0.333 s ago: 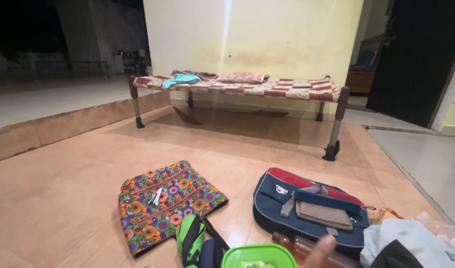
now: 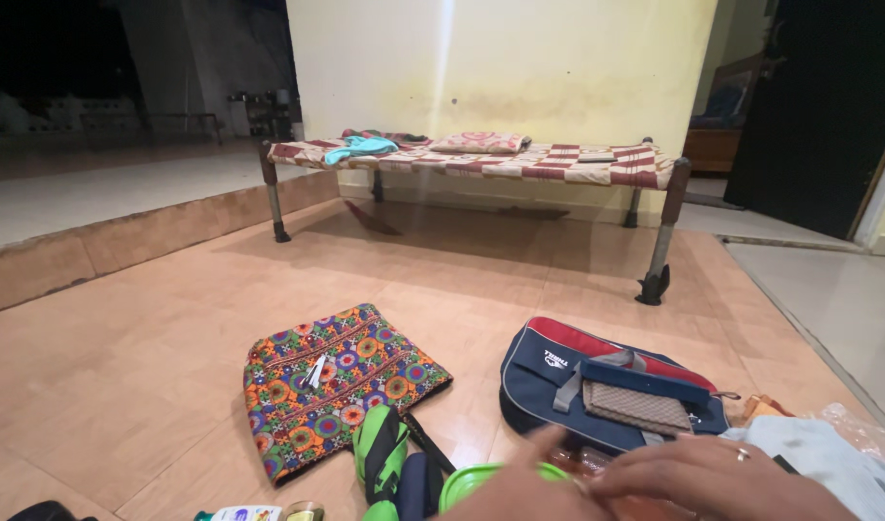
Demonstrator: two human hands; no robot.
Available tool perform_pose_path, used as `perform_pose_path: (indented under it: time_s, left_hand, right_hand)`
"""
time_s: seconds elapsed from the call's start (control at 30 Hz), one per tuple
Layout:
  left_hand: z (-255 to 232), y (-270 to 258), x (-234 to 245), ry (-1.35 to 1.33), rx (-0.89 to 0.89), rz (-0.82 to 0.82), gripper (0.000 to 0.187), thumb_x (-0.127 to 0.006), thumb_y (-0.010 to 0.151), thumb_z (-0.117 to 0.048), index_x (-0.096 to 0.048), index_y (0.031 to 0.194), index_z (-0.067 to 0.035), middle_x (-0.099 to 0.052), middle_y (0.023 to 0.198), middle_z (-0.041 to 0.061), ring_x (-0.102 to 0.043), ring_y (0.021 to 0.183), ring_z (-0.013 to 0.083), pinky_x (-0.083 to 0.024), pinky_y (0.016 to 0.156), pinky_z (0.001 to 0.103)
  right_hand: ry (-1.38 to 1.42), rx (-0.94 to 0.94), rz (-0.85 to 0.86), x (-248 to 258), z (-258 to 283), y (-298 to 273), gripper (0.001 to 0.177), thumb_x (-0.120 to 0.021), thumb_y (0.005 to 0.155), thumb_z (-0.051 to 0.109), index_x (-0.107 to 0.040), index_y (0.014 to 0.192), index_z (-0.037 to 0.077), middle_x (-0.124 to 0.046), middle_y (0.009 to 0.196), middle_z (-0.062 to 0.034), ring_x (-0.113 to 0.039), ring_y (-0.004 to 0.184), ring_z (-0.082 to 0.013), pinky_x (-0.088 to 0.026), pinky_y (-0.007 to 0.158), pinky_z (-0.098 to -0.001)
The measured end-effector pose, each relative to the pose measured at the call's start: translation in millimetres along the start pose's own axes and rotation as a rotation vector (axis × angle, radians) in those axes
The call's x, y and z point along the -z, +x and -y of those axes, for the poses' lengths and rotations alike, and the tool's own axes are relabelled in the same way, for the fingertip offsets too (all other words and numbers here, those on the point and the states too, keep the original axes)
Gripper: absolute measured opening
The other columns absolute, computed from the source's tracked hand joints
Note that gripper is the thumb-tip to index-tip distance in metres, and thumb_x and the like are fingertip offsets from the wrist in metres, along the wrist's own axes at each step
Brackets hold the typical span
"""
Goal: The person sits on the floor and unpacks a blue duffel bag, opening it and taking out items including clothes and a pouch. They then wrap a charging cable around a white charger, place the charger aside, and handle a pair of sunglasses.
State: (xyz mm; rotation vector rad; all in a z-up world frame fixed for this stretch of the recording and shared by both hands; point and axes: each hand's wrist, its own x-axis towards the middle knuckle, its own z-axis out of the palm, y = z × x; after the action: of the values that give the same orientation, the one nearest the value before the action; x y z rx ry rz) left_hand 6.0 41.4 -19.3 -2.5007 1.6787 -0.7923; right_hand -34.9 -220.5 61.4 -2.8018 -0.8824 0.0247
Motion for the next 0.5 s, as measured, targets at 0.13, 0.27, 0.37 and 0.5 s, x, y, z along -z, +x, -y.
perform_pose_path:
  time_s: [0.13,0.27,0.37,0.5]
  left_hand:
    - [-6.2,-22.7,127.1,-0.46,0.416,-0.001,0.021,-0.066,0.094,-0.021,-0.072,0.109,-0.008,-0.073,0.102,0.013,-0.071,0.103,0.0246,-0.049,0.101,0.046]
    - [-34.6,-4.4,198.0,-0.942,0.467,-0.151,0.033,-0.064,0.099,-0.032,-0.071,0.119,-0.006,-0.073,0.11,0.014,-0.072,0.103,0.0222,-0.057,0.092,0.037]
    - [-50.7,17.3,204.7,-1.214,0.347,-0.02,0.035,-0.061,0.104,-0.031,-0.07,0.125,-0.005,-0.072,0.116,0.015,-0.069,0.115,0.0217,-0.052,0.101,0.036]
    - [-62.7,17.8,192.6,-1.292,0.415,0.0,0.029,-0.064,0.103,-0.026,-0.069,0.121,-0.004,-0.071,0.112,0.012,-0.067,0.117,0.0209,-0.051,0.101,0.036]
  right_hand:
    - [-0.174,0.17,-0.142,-45.9,-41.1,-2.4,0.036,-0.059,0.094,0.04,-0.073,0.128,0.044,-0.071,0.129,0.0157,-0.056,0.129,-0.0053,-0.023,0.116,-0.0496]
    - [-0.374,0.47,-0.66,-97.8,-96.2,1.4,0.046,-0.061,0.1,0.037,-0.059,0.146,0.032,-0.068,0.13,0.0196,-0.058,0.132,0.0063,-0.028,0.127,-0.0434]
    - [0.485,0.065,-0.611,-128.2,-123.0,4.8,0.074,-0.076,0.082,0.016,-0.05,0.151,0.009,-0.063,0.141,-0.0158,-0.054,0.138,-0.0244,-0.029,0.117,-0.0432]
    - [0.905,0.298,-0.565,-165.1,-126.1,-1.8,0.072,-0.069,0.089,0.009,-0.04,0.155,0.004,-0.06,0.139,-0.0247,-0.065,0.134,-0.0335,-0.038,0.116,-0.0461]
